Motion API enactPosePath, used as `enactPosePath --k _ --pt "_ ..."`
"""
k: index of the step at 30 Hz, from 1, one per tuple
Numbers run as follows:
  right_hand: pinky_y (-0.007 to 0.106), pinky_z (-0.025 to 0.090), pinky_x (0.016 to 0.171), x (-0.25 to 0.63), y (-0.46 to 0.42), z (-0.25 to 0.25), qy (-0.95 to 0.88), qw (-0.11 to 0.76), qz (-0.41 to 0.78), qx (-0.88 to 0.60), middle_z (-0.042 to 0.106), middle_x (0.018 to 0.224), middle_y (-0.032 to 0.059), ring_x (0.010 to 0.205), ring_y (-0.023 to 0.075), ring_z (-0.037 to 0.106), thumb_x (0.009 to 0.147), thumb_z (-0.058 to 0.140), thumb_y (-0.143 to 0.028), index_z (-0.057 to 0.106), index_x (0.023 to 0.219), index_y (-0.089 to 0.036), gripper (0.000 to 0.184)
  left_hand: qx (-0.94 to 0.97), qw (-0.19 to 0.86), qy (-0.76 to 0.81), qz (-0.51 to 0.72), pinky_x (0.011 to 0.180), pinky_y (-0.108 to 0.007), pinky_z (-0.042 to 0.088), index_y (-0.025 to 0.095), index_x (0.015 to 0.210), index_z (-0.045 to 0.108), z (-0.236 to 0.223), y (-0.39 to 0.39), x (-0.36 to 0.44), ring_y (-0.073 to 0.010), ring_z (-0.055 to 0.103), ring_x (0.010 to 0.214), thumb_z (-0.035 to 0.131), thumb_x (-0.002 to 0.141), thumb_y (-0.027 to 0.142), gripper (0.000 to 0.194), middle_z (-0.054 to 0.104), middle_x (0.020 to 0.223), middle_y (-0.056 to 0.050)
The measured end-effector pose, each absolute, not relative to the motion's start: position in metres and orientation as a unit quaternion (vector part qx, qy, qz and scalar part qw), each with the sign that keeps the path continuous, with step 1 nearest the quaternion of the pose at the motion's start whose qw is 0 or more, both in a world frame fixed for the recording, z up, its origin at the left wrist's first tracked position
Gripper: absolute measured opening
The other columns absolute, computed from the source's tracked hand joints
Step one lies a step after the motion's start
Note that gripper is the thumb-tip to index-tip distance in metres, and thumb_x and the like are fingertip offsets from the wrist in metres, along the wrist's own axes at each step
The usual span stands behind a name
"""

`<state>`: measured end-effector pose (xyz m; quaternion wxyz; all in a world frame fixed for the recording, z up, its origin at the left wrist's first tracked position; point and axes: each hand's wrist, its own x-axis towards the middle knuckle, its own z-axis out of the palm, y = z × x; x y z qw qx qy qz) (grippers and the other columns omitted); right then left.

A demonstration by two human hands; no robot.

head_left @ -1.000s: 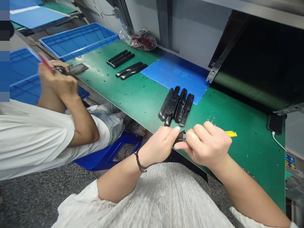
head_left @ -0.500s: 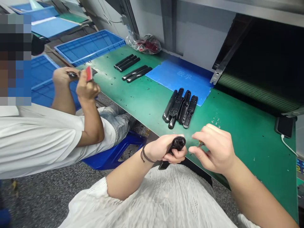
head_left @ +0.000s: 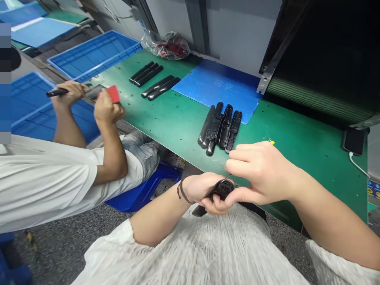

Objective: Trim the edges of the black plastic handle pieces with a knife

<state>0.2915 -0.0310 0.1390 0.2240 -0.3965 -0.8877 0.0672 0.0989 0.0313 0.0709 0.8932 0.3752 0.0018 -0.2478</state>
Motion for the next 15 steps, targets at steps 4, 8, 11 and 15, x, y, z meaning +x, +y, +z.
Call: enactPosePath --k 4,8,11,15 --pt "0.029 0.019 0.058 0.29 -0.028 0.142 -0.903 0.214 0.112 -0.356 0.046 0.068 -0.0029 0.061 0.0124 0.033 0.103 0.035 -0.072 0.052 0.072 -0.02 0.063 0.391 0.874 -0.04 -0.286 0.039 -0.033 0.013 0.025 0.05 0.028 0.075 0.033 0.103 -0.0126 0.02 0.035 0.042 0.089 0.073 0.063 0.024 0.039 0.0" --pt "0.03 0.016 0.058 0.288 -0.027 0.142 -0.909 0.219 0.094 -0.341 0.043 0.065 -0.0035 0.06 0.0123 0.03 0.104 0.039 -0.068 0.05 0.068 -0.02 0.061 0.383 0.86 -0.072 -0.33 0.04 -0.033 0.013 0.026 0.047 0.027 0.077 0.033 0.107 -0.013 0.019 0.035 0.041 0.088 0.074 0.065 0.022 0.037 -0.001" --pt "0.031 0.014 0.058 0.29 -0.027 0.138 -0.909 0.232 0.043 -0.343 0.04 0.062 -0.0033 0.06 0.013 0.027 0.105 0.038 -0.066 0.047 0.064 -0.02 0.062 0.369 0.875 -0.06 -0.308 0.039 -0.033 0.013 0.026 0.046 0.027 0.077 0.031 0.106 -0.013 0.019 0.034 0.043 0.087 0.072 0.064 0.022 0.036 -0.001" --pt "0.031 0.012 0.057 0.292 -0.028 0.128 -0.892 0.283 -0.011 -0.353 0.035 0.059 -0.0039 0.059 0.0132 0.023 0.102 0.047 -0.065 0.042 0.06 -0.02 0.063 0.36 0.89 -0.035 -0.278 0.037 -0.033 0.01 0.027 0.046 0.027 0.076 0.03 0.106 -0.0133 0.017 0.032 0.042 0.084 0.075 0.064 0.02 0.034 -0.001"
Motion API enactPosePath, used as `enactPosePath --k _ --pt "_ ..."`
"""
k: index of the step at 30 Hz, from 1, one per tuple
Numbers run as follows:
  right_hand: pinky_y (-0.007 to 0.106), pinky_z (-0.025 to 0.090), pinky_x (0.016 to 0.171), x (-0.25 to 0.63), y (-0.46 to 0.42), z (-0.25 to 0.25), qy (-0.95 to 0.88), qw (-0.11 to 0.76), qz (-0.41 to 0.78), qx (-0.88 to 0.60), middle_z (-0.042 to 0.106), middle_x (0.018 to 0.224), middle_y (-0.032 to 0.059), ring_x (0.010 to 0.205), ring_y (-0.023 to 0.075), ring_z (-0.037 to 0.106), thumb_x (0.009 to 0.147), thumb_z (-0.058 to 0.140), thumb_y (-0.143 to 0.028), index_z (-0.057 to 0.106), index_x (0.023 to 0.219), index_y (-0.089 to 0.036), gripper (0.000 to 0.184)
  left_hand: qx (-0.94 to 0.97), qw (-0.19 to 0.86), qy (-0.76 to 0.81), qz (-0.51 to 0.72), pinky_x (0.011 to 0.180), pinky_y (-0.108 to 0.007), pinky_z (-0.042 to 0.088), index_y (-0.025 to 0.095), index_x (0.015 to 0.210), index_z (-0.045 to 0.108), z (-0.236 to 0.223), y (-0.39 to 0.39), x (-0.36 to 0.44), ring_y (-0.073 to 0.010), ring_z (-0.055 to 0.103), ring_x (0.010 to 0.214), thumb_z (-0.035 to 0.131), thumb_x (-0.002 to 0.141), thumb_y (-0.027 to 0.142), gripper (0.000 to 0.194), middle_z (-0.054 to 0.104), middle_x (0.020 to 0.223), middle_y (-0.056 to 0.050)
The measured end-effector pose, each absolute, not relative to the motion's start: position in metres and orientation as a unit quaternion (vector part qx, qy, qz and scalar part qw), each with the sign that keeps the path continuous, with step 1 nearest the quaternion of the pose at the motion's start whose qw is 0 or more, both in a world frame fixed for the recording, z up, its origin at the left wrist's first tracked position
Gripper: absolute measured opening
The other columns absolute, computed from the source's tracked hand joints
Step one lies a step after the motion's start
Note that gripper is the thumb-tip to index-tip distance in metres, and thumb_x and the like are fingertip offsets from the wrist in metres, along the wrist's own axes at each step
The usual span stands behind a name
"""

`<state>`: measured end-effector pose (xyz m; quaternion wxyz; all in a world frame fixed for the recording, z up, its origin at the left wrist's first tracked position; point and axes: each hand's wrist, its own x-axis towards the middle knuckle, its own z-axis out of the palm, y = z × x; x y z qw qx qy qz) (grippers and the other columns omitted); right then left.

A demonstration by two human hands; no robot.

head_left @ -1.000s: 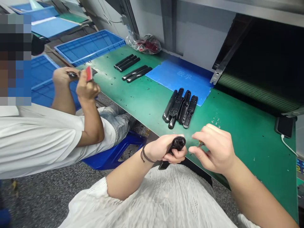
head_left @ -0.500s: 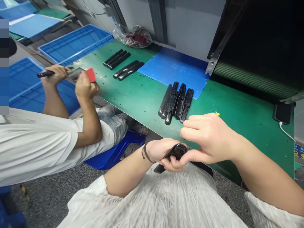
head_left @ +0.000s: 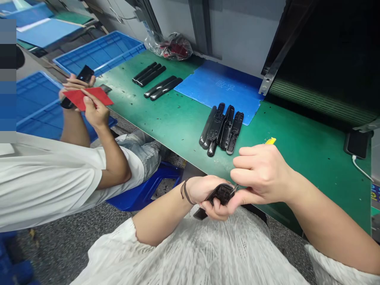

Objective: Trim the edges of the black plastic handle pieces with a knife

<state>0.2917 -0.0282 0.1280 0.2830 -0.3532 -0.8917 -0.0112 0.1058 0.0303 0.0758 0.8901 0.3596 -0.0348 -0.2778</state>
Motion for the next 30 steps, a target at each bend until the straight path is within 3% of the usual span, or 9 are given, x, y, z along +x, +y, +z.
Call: enactPosePath --k 4,10,12,17,21,23,26,30 --pt "0.031 0.013 0.056 0.291 -0.029 0.123 -0.874 0.321 -0.001 -0.364 0.034 0.059 -0.0045 0.057 0.0124 0.024 0.1 0.052 -0.065 0.043 0.06 -0.02 0.061 0.362 0.887 -0.042 -0.283 0.038 -0.034 0.011 0.026 0.046 0.028 0.075 0.031 0.107 -0.0131 0.017 0.032 0.041 0.085 0.075 0.063 0.018 0.036 0.0" --pt "0.03 0.017 0.057 0.289 -0.031 0.134 -0.889 0.27 0.031 -0.368 0.039 0.063 -0.003 0.06 0.0132 0.028 0.104 0.036 -0.068 0.049 0.065 -0.02 0.064 0.358 0.883 -0.026 -0.302 0.039 -0.034 0.013 0.026 0.046 0.03 0.074 0.034 0.105 -0.0133 0.019 0.034 0.047 0.082 0.074 0.062 0.024 0.036 -0.001" --pt "0.03 0.017 0.056 0.29 -0.031 0.135 -0.891 0.266 0.009 -0.367 0.038 0.062 -0.0031 0.06 0.0135 0.026 0.105 0.039 -0.065 0.046 0.063 -0.02 0.062 0.35 0.891 -0.025 -0.288 0.039 -0.033 0.013 0.026 0.047 0.031 0.072 0.034 0.103 -0.013 0.02 0.034 0.05 0.081 0.07 0.059 0.024 0.035 -0.001" --pt "0.031 0.014 0.057 0.292 -0.035 0.12 -0.87 0.306 -0.078 -0.378 0.034 0.06 -0.0033 0.06 0.0139 0.024 0.106 0.049 -0.05 0.042 0.06 -0.02 0.055 0.3 0.936 0.028 -0.181 0.036 -0.026 0.013 0.022 0.057 0.045 0.066 0.033 0.102 -0.0089 0.017 0.03 0.052 0.084 0.063 0.05 0.017 0.043 0.008" --pt "0.03 0.02 0.057 0.29 -0.046 0.112 -0.846 0.336 -0.023 -0.414 0.039 0.063 -0.0038 0.06 0.013 0.028 0.106 0.051 -0.037 0.054 0.071 -0.02 0.04 0.396 0.911 0.101 -0.057 0.036 -0.024 0.015 0.022 0.064 0.045 0.069 0.03 0.099 -0.0075 0.017 0.033 0.046 0.089 0.064 0.049 0.021 0.047 0.009" --pt "0.029 0.025 0.058 0.284 -0.055 0.114 -0.812 0.342 0.009 -0.474 0.044 0.067 -0.0028 0.061 0.0127 0.034 0.106 0.049 -0.049 0.059 0.08 -0.019 0.042 0.498 0.852 0.158 0.042 0.04 -0.025 0.019 0.022 0.062 0.04 0.075 0.027 0.097 -0.0083 0.021 0.037 0.041 0.095 0.062 0.052 0.025 0.047 0.008" --pt "0.029 0.027 0.058 0.268 -0.066 0.122 -0.763 0.333 -0.004 -0.554 0.046 0.068 -0.0004 0.062 0.0135 0.037 0.103 0.033 -0.071 0.057 0.079 -0.018 0.064 0.59 0.759 0.228 0.159 0.047 -0.029 0.023 0.023 0.055 0.031 0.084 0.021 0.093 -0.0095 0.024 0.044 0.035 0.1 0.06 0.058 0.028 0.046 0.005" --pt "0.031 0.023 0.057 0.248 -0.07 0.13 -0.741 0.297 -0.07 -0.598 0.043 0.065 -0.0001 0.06 0.0139 0.032 0.104 0.027 -0.072 0.053 0.069 -0.019 0.068 0.656 0.678 0.252 0.213 0.053 -0.033 0.027 0.023 0.052 0.031 0.09 0.015 0.092 -0.0118 0.027 0.051 0.03 0.103 0.059 0.062 0.032 0.048 0.002"
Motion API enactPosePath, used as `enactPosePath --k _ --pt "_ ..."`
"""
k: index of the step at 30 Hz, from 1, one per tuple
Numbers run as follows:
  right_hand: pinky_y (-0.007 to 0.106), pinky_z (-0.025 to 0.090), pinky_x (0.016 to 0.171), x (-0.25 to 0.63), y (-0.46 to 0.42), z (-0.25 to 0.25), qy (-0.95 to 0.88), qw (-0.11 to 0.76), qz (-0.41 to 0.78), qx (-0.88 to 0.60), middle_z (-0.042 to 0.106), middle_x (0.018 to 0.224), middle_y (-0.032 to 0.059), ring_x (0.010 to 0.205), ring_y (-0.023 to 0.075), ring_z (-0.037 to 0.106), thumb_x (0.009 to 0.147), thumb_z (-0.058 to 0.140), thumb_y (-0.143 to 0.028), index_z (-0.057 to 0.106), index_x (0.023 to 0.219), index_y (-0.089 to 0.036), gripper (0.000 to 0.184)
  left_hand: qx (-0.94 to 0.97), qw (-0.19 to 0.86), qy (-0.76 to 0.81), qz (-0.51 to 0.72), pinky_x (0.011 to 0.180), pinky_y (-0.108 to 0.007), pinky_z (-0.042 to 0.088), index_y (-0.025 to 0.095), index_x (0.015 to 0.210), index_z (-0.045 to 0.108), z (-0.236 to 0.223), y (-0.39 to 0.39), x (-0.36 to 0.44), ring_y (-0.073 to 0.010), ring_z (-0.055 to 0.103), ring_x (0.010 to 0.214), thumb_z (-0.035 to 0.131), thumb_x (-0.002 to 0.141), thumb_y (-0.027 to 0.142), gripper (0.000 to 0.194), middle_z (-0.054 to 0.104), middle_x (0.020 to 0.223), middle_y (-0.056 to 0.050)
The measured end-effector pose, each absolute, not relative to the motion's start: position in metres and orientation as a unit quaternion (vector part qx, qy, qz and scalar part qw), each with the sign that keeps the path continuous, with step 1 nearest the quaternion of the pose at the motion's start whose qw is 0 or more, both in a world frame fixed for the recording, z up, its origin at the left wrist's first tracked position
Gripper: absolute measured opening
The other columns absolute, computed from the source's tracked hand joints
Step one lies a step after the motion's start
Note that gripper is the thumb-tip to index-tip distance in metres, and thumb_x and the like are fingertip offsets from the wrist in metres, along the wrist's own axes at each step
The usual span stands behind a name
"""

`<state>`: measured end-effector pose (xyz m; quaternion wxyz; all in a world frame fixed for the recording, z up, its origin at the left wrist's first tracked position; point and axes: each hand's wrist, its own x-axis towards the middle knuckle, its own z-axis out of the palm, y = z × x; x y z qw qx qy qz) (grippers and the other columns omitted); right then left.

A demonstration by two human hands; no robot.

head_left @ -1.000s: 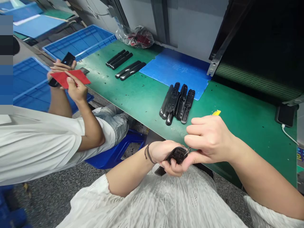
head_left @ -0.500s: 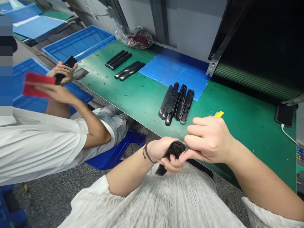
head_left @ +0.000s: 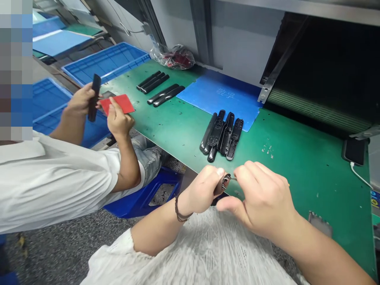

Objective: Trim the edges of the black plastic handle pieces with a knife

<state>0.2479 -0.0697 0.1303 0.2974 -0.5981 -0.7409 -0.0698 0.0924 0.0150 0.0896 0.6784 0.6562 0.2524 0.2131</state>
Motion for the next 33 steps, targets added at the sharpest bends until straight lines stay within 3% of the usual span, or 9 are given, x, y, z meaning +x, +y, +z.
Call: enactPosePath --k 13,17,20,23,24,26,28,30,33 --pt "0.034 0.015 0.057 0.243 -0.069 0.129 -0.74 0.266 -0.206 -0.583 0.039 0.059 -0.0006 0.061 0.016 0.026 0.105 0.049 -0.056 0.049 0.064 -0.021 0.053 0.764 0.546 0.277 0.206 0.056 -0.036 0.033 0.025 0.06 0.024 0.094 0.016 0.092 -0.0169 0.03 0.056 0.014 0.104 0.064 0.06 0.032 0.053 0.0" --pt "0.035 0.014 0.056 0.245 -0.067 0.12 -0.736 0.28 -0.257 -0.56 0.036 0.058 -0.0019 0.06 0.0153 0.024 0.1 0.059 -0.054 0.044 0.063 -0.022 0.051 0.773 0.532 0.247 0.244 0.059 -0.035 0.034 0.025 0.064 0.031 0.088 0.016 0.092 -0.0164 0.033 0.059 0.029 0.103 0.061 0.053 0.039 0.057 0.0" --pt "0.034 0.016 0.054 0.252 -0.067 0.112 -0.757 0.321 -0.239 -0.517 0.035 0.056 -0.0033 0.058 0.014 0.026 0.097 0.067 -0.044 0.043 0.065 -0.023 0.046 0.715 0.602 0.263 0.239 0.055 -0.031 0.032 0.023 0.067 0.04 0.08 0.018 0.093 -0.0143 0.034 0.055 0.045 0.098 0.057 0.046 0.041 0.056 0.002" --pt "0.031 0.026 0.053 0.261 -0.065 0.106 -0.753 0.384 -0.154 -0.512 0.047 0.063 -0.0037 0.06 0.0128 0.037 0.096 0.066 -0.021 0.06 0.087 -0.023 0.011 0.611 0.729 0.256 0.172 0.045 -0.028 0.024 0.023 0.064 0.037 0.073 0.021 0.096 -0.0112 0.026 0.043 0.026 0.103 0.051 0.049 0.029 0.048 0.005" --pt "0.029 0.031 0.054 0.263 -0.063 0.105 -0.738 0.403 -0.105 -0.531 0.053 0.07 -0.0026 0.062 0.0125 0.043 0.096 0.065 -0.018 0.063 0.104 -0.021 0.01 0.58 0.761 0.246 0.152 0.043 -0.027 0.023 0.023 0.063 0.036 0.07 0.023 0.097 -0.0105 0.024 0.04 0.02 0.104 0.05 0.051 0.026 0.047 0.006" --pt "0.026 0.042 0.058 0.266 -0.058 0.103 -0.7 0.428 0.024 -0.572 0.061 0.084 0.001 0.07 0.0127 0.054 0.097 0.064 -0.021 0.061 0.129 -0.02 0.032 0.523 0.807 0.246 0.119 0.04 -0.026 0.021 0.023 0.063 0.036 0.065 0.026 0.099 -0.009 0.023 0.038 0.021 0.104 0.053 0.053 0.025 0.046 0.006" --pt "0.025 0.047 0.06 0.267 -0.049 0.101 -0.665 0.433 0.168 -0.584 0.066 0.088 0.002 0.073 0.0128 0.06 0.097 0.065 -0.026 0.066 0.123 -0.021 0.026 0.475 0.837 0.256 0.09 0.038 -0.024 0.02 0.022 0.063 0.039 0.06 0.029 0.1 -0.0075 0.023 0.036 0.026 0.102 0.059 0.056 0.027 0.047 0.007" --pt "0.023 0.048 0.059 0.267 -0.039 0.099 -0.626 0.438 0.282 -0.58 0.069 0.08 0.0 0.068 0.0116 0.062 0.095 0.065 -0.026 0.072 0.099 -0.022 0.009 0.421 0.876 0.228 0.049 0.039 -0.022 0.024 0.02 0.065 0.043 0.054 0.032 0.101 -0.0065 0.025 0.035 0.026 0.101 0.065 0.06 0.031 0.047 0.006" --pt "0.021 0.048 0.056 0.267 -0.023 0.092 -0.553 0.462 0.363 -0.591 0.069 0.068 -0.002 0.058 0.0106 0.062 0.092 0.067 -0.027 0.071 0.084 -0.02 0.011 0.351 0.926 0.135 0.026 0.042 -0.022 0.036 0.017 0.08 0.052 0.044 0.037 0.097 -0.007 0.03 0.035 0.027 0.098 0.075 0.065 0.038 0.047 0.006"
